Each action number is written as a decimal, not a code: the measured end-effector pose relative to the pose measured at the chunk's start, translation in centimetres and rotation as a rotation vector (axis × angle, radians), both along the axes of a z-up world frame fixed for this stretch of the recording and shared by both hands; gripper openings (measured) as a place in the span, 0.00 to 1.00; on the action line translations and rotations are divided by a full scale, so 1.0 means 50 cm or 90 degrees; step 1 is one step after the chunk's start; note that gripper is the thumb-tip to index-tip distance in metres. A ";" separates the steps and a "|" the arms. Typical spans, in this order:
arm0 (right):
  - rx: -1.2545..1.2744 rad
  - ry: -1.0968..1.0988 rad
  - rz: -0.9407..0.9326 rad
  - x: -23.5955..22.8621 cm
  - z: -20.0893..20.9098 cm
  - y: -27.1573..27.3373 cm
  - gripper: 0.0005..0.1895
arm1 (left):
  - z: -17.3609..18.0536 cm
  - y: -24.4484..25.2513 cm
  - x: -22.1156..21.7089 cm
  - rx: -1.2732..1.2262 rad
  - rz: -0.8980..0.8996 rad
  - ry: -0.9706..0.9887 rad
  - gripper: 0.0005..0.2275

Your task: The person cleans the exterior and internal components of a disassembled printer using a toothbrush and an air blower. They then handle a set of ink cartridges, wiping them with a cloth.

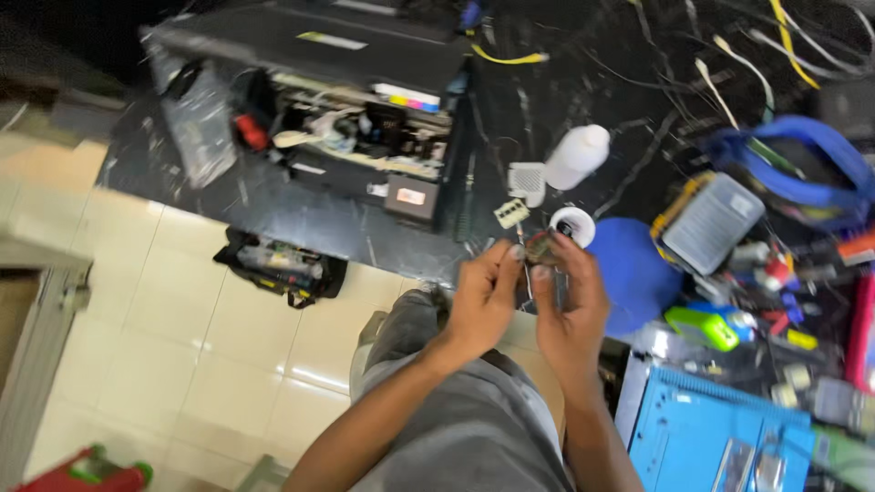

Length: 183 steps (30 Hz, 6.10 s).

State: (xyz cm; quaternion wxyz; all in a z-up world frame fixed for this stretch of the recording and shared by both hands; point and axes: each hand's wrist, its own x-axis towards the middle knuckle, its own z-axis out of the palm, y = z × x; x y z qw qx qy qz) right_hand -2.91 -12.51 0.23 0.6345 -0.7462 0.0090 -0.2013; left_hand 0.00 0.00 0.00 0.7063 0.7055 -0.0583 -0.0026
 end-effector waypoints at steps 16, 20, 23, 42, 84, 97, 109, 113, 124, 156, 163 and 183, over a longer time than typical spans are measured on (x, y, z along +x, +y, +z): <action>0.088 0.268 0.449 0.060 -0.078 0.168 0.24 | -0.029 0.211 0.015 0.190 0.222 -0.085 0.06; 0.045 0.327 0.385 0.071 -0.107 0.185 0.18 | -0.059 0.223 0.052 0.101 0.146 0.002 0.10; 0.029 0.367 0.319 0.087 -0.130 0.199 0.18 | -0.119 0.249 0.098 0.041 0.088 0.054 0.13; -0.568 0.220 -0.068 0.223 -0.235 0.301 0.08 | -0.233 0.463 0.341 0.231 -0.007 -0.081 0.10; -0.122 0.267 -0.063 0.162 -0.662 0.580 0.15 | -0.590 0.723 0.279 0.588 0.155 -0.568 0.19; -0.131 0.052 -0.022 0.147 -0.626 0.606 0.07 | -0.522 0.900 0.299 0.414 0.219 -0.133 0.05; -0.613 -0.092 0.047 0.317 -0.551 0.697 0.05 | -0.569 0.997 0.419 0.234 0.004 -0.082 0.06; -0.714 -0.106 0.084 0.367 -0.579 0.722 0.06 | -0.620 1.007 0.443 0.143 -0.019 -0.079 0.06; -0.826 -0.049 0.030 0.346 -0.544 0.747 0.05 | -0.627 1.013 0.443 0.118 -0.040 -0.067 0.05; -0.691 0.087 -0.128 0.198 -0.562 0.662 0.03 | -0.631 1.017 0.442 0.153 -0.047 -0.071 0.05; -0.634 0.030 -0.021 0.289 -0.559 0.829 0.06 | -0.625 1.010 0.436 0.150 -0.033 -0.069 0.06; -0.548 0.217 -0.101 0.248 -0.523 0.773 0.03 | -0.614 1.009 0.427 0.115 -0.039 -0.036 0.06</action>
